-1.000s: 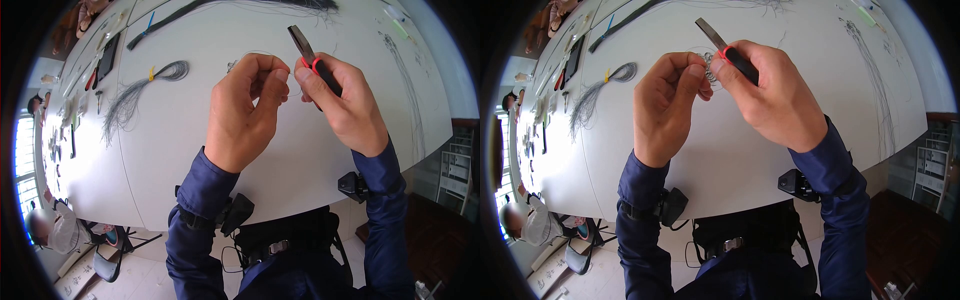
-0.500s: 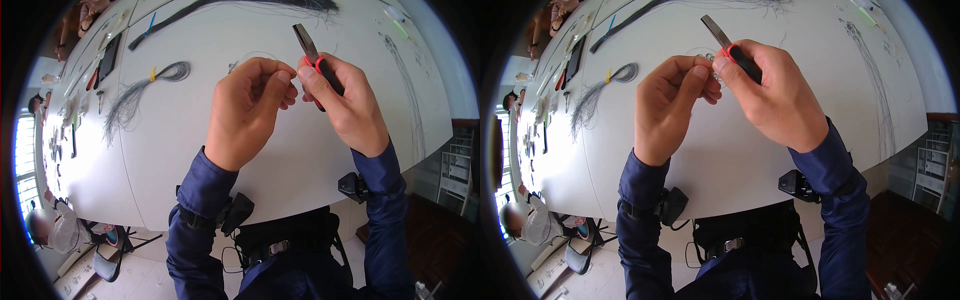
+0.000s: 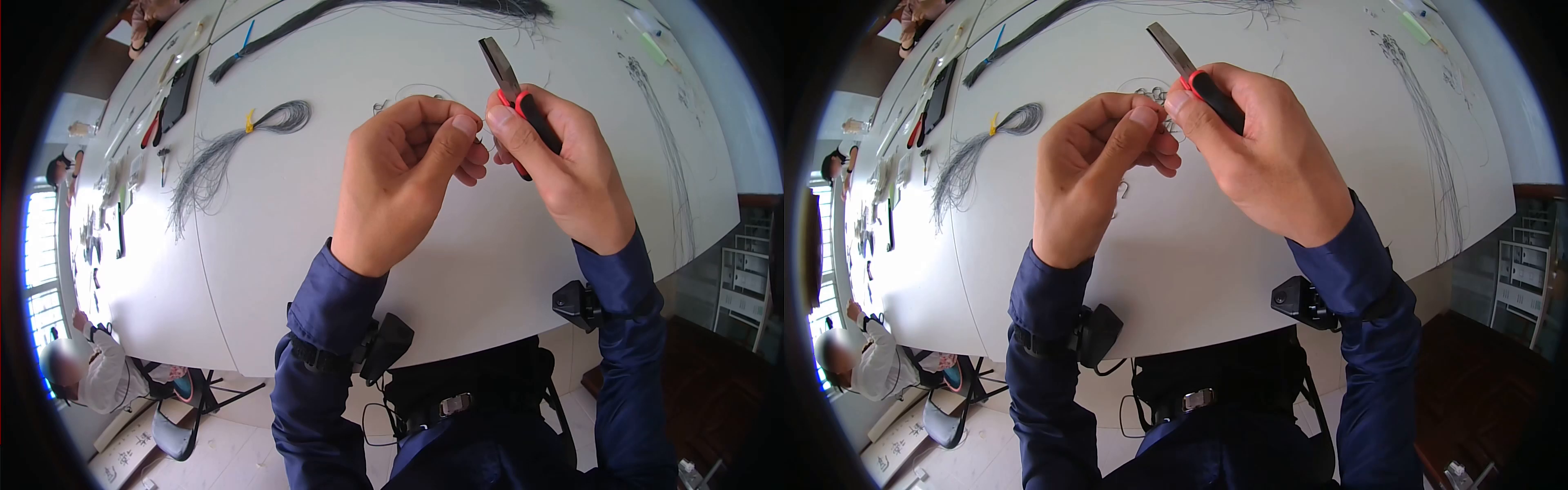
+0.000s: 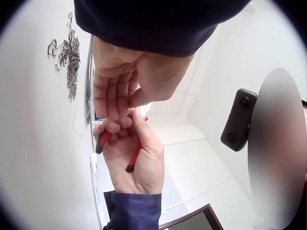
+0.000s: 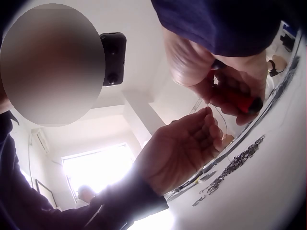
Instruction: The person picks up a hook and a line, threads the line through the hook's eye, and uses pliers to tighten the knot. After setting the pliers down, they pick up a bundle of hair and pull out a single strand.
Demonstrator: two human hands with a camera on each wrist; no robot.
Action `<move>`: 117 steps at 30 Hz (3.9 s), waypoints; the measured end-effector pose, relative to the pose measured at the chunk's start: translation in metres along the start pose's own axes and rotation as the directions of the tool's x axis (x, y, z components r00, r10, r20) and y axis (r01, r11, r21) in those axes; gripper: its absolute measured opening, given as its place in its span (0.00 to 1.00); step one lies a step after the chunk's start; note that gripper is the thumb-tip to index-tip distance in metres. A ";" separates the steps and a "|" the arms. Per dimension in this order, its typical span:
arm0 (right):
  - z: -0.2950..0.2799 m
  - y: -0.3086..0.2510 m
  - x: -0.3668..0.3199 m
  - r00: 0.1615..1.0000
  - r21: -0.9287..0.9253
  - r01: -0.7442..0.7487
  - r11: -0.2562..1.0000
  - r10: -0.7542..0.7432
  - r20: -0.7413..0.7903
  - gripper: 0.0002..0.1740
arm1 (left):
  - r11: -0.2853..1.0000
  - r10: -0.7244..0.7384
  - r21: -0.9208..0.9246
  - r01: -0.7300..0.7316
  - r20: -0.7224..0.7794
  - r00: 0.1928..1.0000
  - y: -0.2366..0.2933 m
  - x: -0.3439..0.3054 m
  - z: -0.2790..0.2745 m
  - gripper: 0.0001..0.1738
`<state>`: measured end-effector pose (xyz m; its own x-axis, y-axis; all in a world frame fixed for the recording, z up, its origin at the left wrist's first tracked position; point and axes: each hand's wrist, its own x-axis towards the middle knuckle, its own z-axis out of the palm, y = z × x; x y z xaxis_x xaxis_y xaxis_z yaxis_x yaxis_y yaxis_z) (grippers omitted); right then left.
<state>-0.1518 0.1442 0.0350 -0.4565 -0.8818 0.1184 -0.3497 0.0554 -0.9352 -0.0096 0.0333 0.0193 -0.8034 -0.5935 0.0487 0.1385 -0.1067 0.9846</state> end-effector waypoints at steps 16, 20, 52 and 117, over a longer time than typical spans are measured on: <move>-0.013 -0.021 -0.013 0.989 -0.048 -0.143 0.989 0.144 0.022 0.20 | 0.999 0.020 -0.030 -0.025 -0.156 0.988 0.000 0.003 -0.003 0.14; -0.006 -0.022 -0.025 0.940 -0.077 -0.258 0.963 0.268 0.210 0.25 | 0.997 0.080 0.029 -0.076 -0.250 0.965 0.002 0.001 0.001 0.14; -0.004 -0.010 -0.027 0.963 -0.159 -0.188 0.969 0.214 0.162 0.20 | 0.999 0.014 -0.035 -0.025 -0.296 0.955 -0.001 0.002 -0.009 0.14; -0.019 -0.033 -0.029 0.998 0.132 -0.062 0.989 0.061 0.011 0.13 | 0.975 0.201 0.071 -0.209 0.103 0.974 0.012 -0.012 0.008 0.09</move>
<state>-0.1422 0.1768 0.0689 -0.4681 -0.8818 0.0576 -0.2100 0.0477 -0.9765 -0.0031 0.0458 0.0317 -0.8143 -0.5176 0.2628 0.2620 0.0763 0.9621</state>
